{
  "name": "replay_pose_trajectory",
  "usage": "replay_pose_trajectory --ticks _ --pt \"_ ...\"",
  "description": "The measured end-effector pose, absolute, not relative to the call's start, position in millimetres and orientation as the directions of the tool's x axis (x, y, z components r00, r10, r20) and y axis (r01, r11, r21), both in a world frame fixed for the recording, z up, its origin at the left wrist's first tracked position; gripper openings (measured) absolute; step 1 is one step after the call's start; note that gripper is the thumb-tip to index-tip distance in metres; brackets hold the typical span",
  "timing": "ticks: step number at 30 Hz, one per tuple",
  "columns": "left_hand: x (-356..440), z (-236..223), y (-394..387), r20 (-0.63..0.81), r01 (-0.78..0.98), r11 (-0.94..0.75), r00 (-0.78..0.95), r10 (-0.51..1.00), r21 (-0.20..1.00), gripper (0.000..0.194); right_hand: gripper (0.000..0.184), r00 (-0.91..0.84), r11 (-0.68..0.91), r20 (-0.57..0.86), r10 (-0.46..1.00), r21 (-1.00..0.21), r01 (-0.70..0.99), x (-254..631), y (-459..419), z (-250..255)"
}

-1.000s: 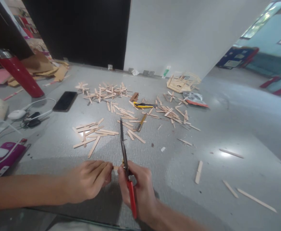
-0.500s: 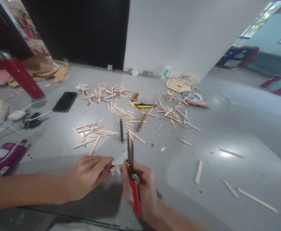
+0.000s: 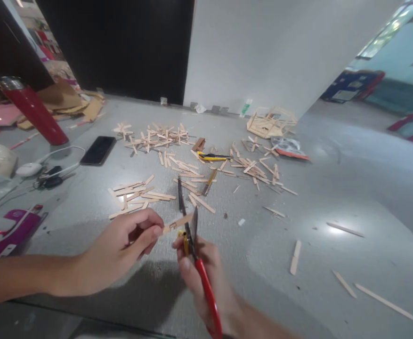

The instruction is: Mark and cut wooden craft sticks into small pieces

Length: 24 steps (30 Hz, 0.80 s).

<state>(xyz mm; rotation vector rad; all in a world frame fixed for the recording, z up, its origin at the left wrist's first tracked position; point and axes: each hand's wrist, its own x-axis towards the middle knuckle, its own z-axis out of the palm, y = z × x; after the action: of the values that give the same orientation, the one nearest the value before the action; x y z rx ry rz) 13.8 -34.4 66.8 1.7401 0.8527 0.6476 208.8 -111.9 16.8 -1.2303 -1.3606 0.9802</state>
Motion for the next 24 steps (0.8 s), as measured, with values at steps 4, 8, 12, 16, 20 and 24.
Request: replay_pose_trajectory --ticks 4,8,12,16,20,24 --pt "13 66 -42 0.174 0.209 -0.340 0.558 0.811 0.917 0.019 0.046 -0.119 0.144 0.120 0.986 -0.966 0.214 213 -127 9" --pt "11 65 -49 0.319 0.143 -0.477 0.575 0.753 0.867 0.010 0.040 -0.188 0.162 0.123 0.974 -0.965 0.207 221 -137 1" --pt "9 60 -53 0.436 0.075 -0.583 0.589 0.681 0.809 0.015 0.042 -0.282 0.157 0.093 0.955 -0.964 0.215 227 -140 -1" --pt "7 58 -53 0.505 0.067 -0.648 0.568 0.650 0.759 0.016 0.045 -0.286 0.190 0.107 0.952 -0.940 0.282 230 -140 4" --pt "6 57 -56 0.521 0.108 -0.681 0.561 0.643 0.724 0.016 0.050 -0.316 0.190 0.089 0.944 -0.934 0.304 232 -137 12" --pt "5 55 -57 0.538 0.131 -0.708 0.559 0.631 0.694 0.019 0.054 -0.341 0.171 0.067 0.938 -0.943 0.285 231 -134 17"
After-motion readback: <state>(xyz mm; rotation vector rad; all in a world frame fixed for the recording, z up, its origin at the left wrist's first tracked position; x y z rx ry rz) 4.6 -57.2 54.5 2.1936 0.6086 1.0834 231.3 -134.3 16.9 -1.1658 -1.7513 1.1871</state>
